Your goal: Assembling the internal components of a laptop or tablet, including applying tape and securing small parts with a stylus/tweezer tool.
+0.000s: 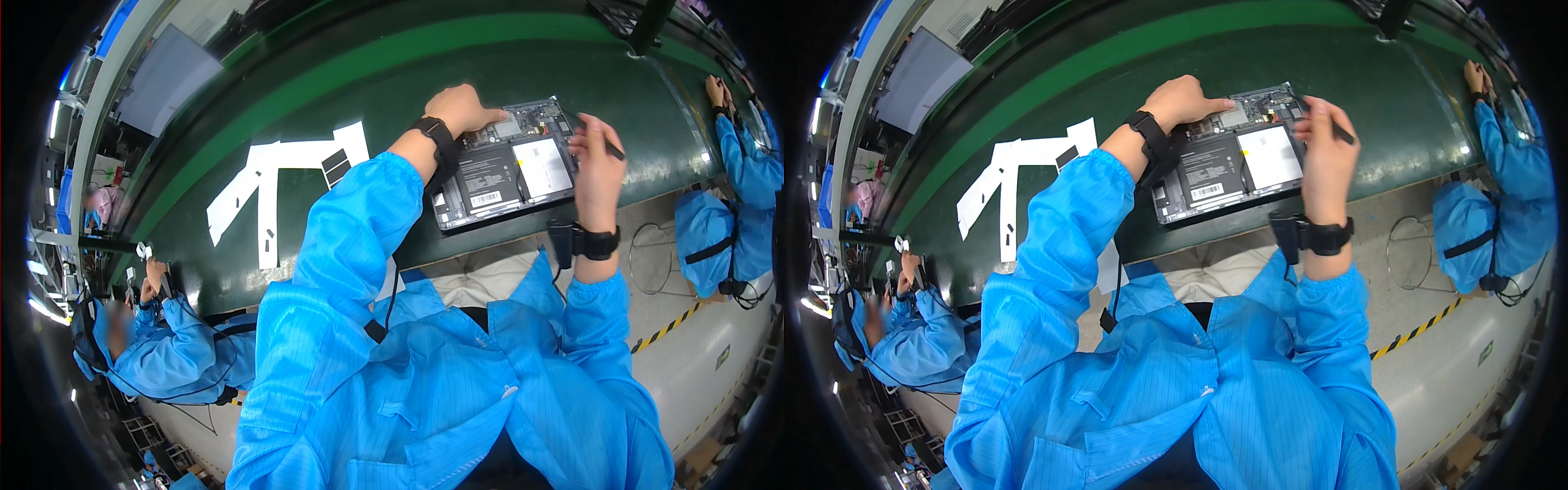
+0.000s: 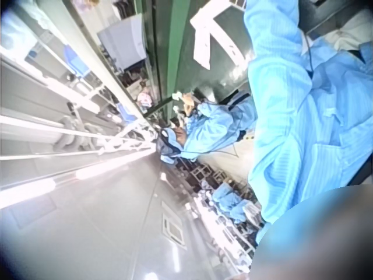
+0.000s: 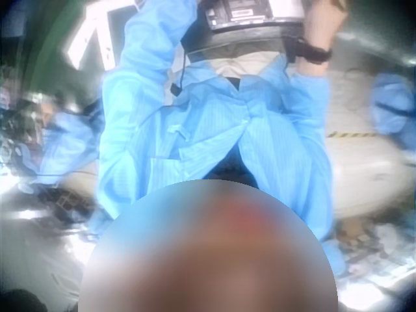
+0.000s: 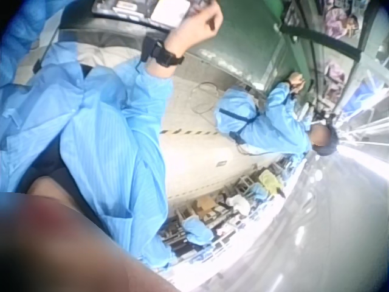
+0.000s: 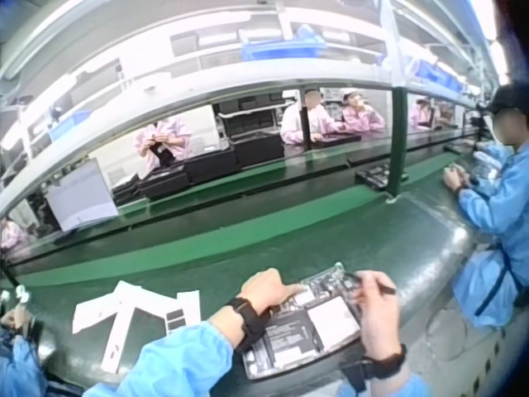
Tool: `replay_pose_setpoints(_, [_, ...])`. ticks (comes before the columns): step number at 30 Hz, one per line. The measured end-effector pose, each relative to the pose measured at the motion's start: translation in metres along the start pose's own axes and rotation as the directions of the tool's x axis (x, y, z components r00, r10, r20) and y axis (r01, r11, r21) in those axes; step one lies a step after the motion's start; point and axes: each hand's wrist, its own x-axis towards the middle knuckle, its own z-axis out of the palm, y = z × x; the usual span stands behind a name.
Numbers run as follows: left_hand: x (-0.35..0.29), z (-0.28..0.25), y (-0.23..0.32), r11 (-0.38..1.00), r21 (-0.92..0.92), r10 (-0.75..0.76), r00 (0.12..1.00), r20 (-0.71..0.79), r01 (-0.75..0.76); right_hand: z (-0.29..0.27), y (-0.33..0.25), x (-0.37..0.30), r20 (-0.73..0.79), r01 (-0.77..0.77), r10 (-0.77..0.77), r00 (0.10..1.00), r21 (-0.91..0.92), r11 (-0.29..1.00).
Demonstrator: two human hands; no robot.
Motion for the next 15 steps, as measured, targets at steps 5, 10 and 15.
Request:
replay_pose_setpoints(5, [0.001, -0.005, 0.006, 0.998, -0.020, -0.054, 0.993, 0.109, 0.057, -0.069, 0.015, 0.025, -0.181, -0.057, 0.040, 0.983, -0.090, 0.994])
replay_pose_setpoints(10, [0.001, -0.008, -0.010, 0.977, -0.210, -0.037, 0.999, -0.001, 0.036, -0.083, 0.025, 0.015, -0.082, -0.142, 0.135, 0.987, -0.081, 0.987])
replay_pose_setpoints(15, [-0.138, -0.017, -0.038, 0.686, -0.717, -0.199, 0.916, -0.348, -0.123, -0.073, 0.008, -0.008, 0.101, -0.201, 0.213, 0.972, -0.116, 0.973])
